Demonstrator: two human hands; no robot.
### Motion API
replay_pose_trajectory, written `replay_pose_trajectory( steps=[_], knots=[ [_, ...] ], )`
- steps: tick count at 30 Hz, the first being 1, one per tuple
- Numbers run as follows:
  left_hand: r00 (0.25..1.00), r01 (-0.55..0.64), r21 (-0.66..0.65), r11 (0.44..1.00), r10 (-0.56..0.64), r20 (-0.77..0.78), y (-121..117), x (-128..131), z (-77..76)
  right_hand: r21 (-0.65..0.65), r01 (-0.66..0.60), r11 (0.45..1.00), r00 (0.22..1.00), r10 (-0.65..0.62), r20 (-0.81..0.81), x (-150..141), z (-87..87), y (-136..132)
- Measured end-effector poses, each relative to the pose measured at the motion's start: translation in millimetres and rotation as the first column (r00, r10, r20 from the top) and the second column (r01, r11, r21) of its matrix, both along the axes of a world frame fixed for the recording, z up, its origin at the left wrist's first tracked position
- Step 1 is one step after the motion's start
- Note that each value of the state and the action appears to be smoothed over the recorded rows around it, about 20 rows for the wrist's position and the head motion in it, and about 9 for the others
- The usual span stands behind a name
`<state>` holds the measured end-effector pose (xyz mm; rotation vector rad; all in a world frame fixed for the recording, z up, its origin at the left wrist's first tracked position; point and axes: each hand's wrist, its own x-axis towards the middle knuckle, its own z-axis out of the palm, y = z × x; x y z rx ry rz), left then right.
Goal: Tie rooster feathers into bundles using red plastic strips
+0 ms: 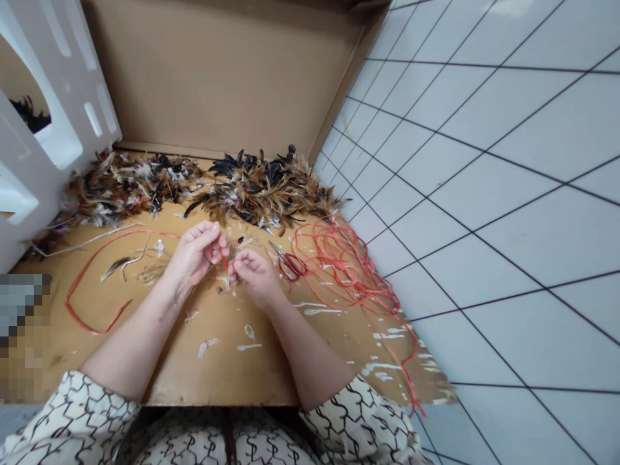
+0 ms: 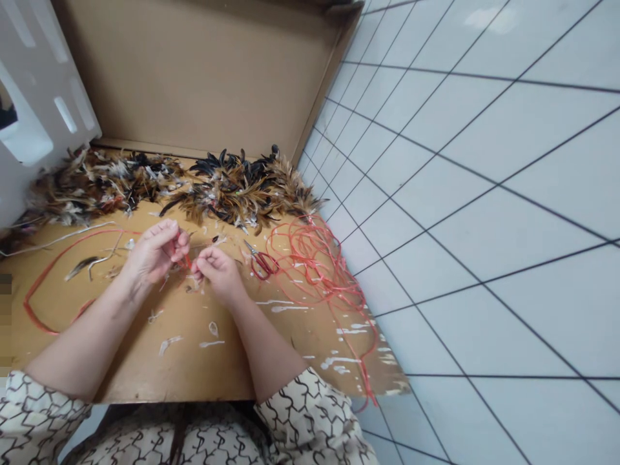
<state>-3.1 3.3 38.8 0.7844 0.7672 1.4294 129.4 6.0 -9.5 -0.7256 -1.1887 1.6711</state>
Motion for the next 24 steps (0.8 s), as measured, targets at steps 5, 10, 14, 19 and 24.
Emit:
replay_pose_trajectory(
  steps=[5, 10, 14, 19, 24],
  knots=[
    [0.998, 0.029, 0.040, 0.999, -0.026, -0.056, -2.8, 4.5, -0.7, 0.024, -0.050, 0.998, 0.997, 0.049, 0.067, -5.6, -4.1, -3.1],
    [0.992, 0.069, 0.032, 0.997, -0.065, -0.111, -0.5, 0.8, -2.6, 0.054, -0.060, 0.997, 0.993, 0.054, 0.106, -1.9, -2.5, -2.6],
    [0.992, 0.078, 0.013, 0.997, -0.076, -0.103, 1.4, -2.6, -3.8, 0.051, -0.062, 0.997, 0.992, 0.056, 0.112, -1.9, -1.2, -3.0],
    [0.990, 0.068, -0.014, 0.998, -0.069, -0.125, 0.4, -1.7, -4.3, 0.034, -0.072, 0.997, 0.987, 0.066, 0.147, -2.1, -1.3, -3.1],
    [0.977, 0.062, -0.016, 0.998, -0.064, -0.201, -1.3, -0.4, -2.4, 0.073, 0.060, 0.996, 0.976, -0.074, 0.206, 4.1, 0.0, 1.5]
  ],
)
